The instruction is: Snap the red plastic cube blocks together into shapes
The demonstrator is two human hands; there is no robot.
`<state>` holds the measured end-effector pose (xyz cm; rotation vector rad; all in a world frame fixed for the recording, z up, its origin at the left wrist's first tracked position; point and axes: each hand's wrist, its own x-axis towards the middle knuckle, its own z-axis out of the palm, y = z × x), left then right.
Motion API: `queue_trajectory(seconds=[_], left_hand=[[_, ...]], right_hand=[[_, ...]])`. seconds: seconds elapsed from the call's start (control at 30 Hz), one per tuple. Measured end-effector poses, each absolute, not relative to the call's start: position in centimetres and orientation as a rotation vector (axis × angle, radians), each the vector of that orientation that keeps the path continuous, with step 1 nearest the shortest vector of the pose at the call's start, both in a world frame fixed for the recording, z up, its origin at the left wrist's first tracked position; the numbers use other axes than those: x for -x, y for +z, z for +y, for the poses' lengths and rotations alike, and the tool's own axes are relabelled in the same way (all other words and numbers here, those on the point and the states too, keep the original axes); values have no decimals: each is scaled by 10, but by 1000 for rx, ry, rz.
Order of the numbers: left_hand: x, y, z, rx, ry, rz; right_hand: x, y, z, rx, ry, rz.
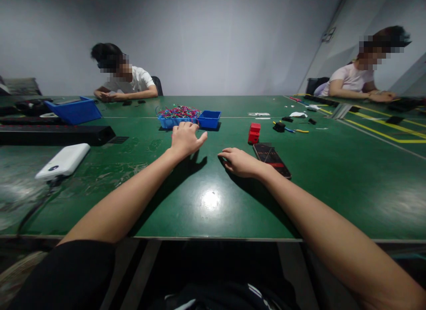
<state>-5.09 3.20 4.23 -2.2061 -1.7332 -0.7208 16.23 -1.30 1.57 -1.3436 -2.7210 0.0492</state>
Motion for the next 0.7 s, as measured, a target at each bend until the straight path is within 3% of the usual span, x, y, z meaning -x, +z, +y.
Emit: queue_trajectory(seconds=[0.27, 0.7], left_hand=[[104, 46, 65, 2280, -660, -2017], [117, 27, 86, 2529, -413, -2022]], right_hand=[[-163, 16, -12, 1372, 57, -2732], [-163, 17, -13, 1377, 55, -2731]])
